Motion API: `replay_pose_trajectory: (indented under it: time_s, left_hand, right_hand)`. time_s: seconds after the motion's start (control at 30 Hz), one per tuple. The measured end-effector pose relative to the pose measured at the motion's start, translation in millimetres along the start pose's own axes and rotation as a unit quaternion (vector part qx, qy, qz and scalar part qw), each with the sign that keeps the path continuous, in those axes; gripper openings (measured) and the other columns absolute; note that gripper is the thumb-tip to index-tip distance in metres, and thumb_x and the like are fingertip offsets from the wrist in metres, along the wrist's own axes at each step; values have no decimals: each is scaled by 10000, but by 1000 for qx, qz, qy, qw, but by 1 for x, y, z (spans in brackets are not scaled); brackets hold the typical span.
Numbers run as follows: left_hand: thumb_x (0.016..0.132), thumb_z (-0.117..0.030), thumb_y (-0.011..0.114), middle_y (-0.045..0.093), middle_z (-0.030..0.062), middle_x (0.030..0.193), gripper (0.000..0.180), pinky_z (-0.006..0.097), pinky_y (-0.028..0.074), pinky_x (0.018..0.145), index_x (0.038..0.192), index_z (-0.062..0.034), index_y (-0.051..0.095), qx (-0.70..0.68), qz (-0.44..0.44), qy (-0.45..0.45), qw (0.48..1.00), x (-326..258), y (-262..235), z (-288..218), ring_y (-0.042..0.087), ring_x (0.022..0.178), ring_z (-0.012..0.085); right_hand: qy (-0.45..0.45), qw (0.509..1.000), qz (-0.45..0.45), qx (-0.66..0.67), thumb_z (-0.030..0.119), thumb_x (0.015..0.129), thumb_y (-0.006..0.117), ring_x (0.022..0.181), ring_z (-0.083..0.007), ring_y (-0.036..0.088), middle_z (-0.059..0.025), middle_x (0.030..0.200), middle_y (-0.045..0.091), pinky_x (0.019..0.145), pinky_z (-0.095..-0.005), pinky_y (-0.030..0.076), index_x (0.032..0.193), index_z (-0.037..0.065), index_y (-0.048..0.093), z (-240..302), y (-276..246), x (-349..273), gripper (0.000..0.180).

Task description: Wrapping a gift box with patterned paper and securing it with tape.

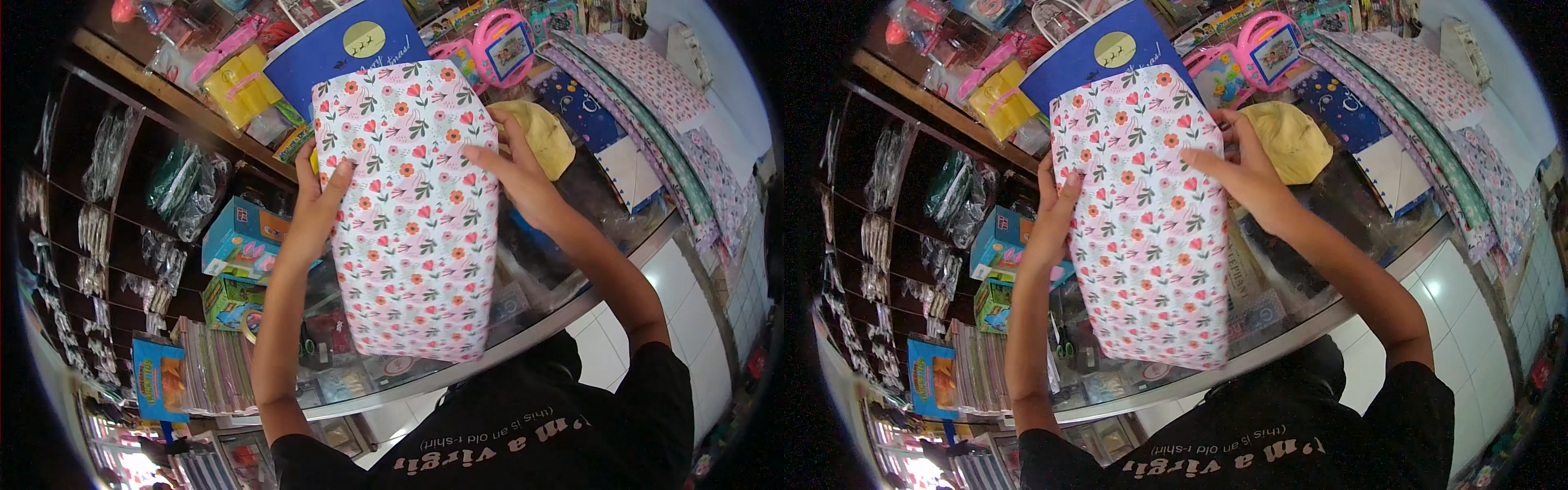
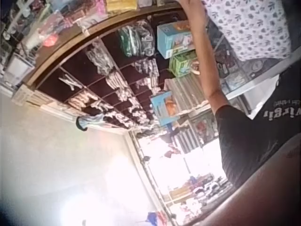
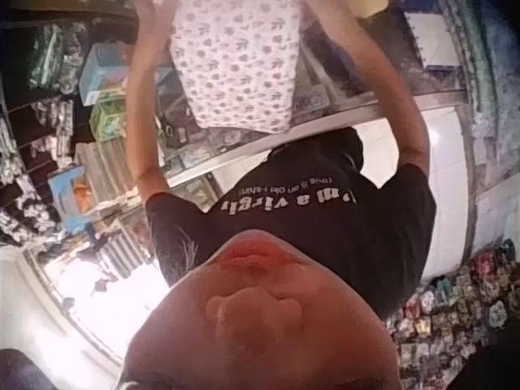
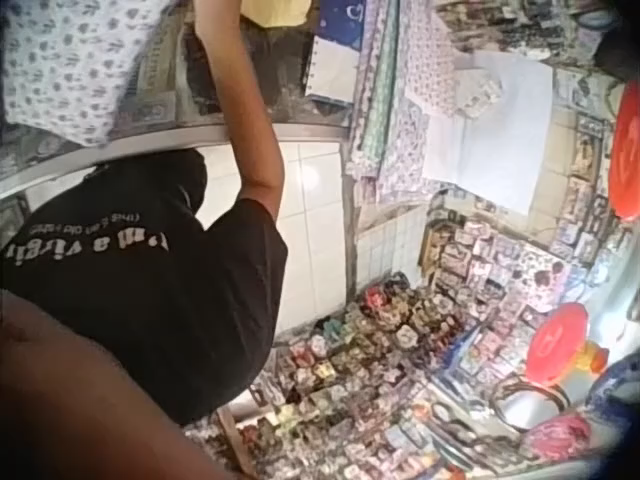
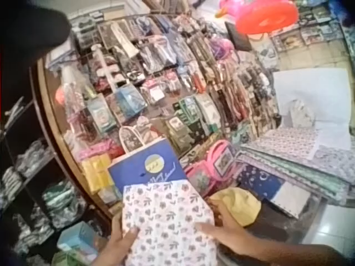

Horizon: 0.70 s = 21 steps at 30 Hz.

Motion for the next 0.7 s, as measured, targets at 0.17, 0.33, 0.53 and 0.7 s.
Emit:
replay_pose_trajectory:
  time_s: [0.17,0.33,0.53,0.7]
  left_hand:
    - [880,-363,532,263,170,1340,749,326,298,993,1366,-36,66,-22,-84,-17,996,-21,-1,28,322,1212,222]
    - [879,-328,515,214,167,1379,782,337,229,1026,1393,-45,-2,-80,-66,-14,995,-49,9,32,265,1258,232]
    - [861,-268,520,235,154,1386,771,323,224,1027,1404,-51,16,-160,-116,-32,980,-58,-2,63,281,1253,218]
    - [837,-216,547,299,125,1370,728,309,252,1016,1408,-67,120,-255,-116,-23,960,-53,-10,70,317,1233,199]
  right_hand:
    - [52,992,99,56,239,769,668,1052,-160,481,-110,1167,479,869,-297,401,1277,30,329,-3,11,22,645]
    - [120,982,131,67,230,777,645,1084,-165,470,-93,1203,462,904,-300,390,1318,41,296,-12,22,15,671]
    - [183,971,137,75,245,804,608,1072,-158,487,-97,1219,450,885,-318,415,1334,51,272,-32,37,7,656]
    - [223,966,114,56,310,834,555,1095,-176,476,-106,1217,449,904,-334,405,1337,70,264,-42,44,-5,629]
Point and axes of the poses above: each hand's wrist, its own x-axis towards the middle knuckle, its own y-axis out of the palm, z = x × y, the point moved 6 cm from there along x, towards the middle knuckle
